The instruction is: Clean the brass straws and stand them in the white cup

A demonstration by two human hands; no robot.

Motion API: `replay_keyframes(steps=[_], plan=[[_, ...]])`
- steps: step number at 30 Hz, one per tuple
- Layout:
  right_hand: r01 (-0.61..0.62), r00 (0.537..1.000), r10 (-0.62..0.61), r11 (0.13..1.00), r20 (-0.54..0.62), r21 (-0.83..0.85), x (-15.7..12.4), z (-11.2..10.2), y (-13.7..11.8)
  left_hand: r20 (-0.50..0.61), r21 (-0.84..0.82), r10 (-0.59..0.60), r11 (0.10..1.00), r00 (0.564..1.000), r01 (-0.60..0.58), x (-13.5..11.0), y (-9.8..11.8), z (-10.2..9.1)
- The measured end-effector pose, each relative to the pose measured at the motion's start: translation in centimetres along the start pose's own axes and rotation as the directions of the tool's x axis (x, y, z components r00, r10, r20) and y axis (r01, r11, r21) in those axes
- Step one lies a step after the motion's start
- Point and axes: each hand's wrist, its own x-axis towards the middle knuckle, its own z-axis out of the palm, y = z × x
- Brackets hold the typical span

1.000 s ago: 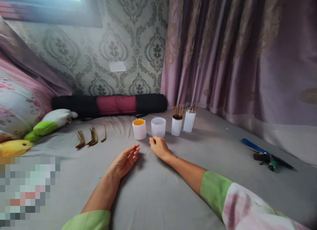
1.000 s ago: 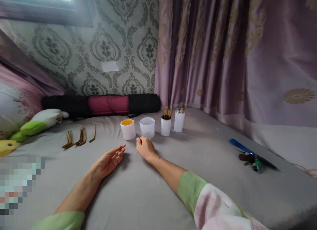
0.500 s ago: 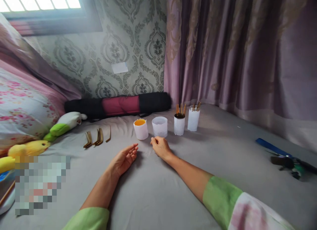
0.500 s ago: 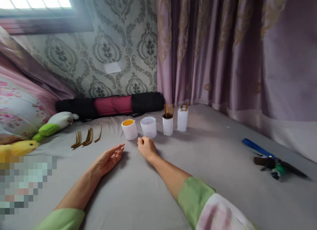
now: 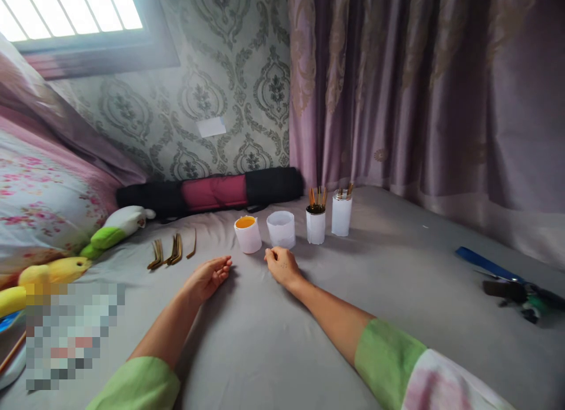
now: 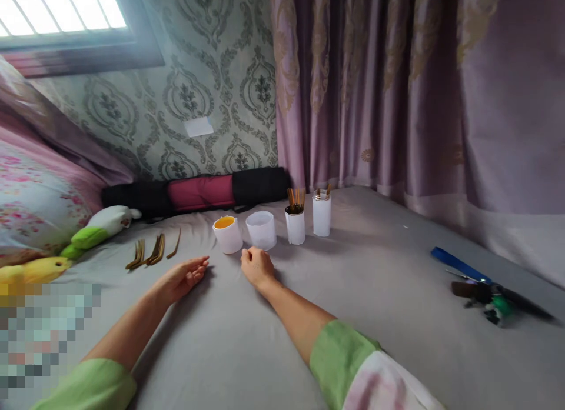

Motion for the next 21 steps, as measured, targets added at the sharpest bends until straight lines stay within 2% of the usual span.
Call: replay_keyframes(steps=[7,21], plan=[[0.001,1.0,-0.001,1.0,0.006,-0.019,0.0,-0.2,-0.1,-0.104,0.093,0.054,0.995,0.993,-0.045,1.1,1.0,-1.1],[-0.001,1.0,0.001,1.0,0.012,-0.016,-0.1,-0.3,-0.3,-0.149,0.317,0.198,0.938,0.969,-0.143,2.3,2.4,-2.7]])
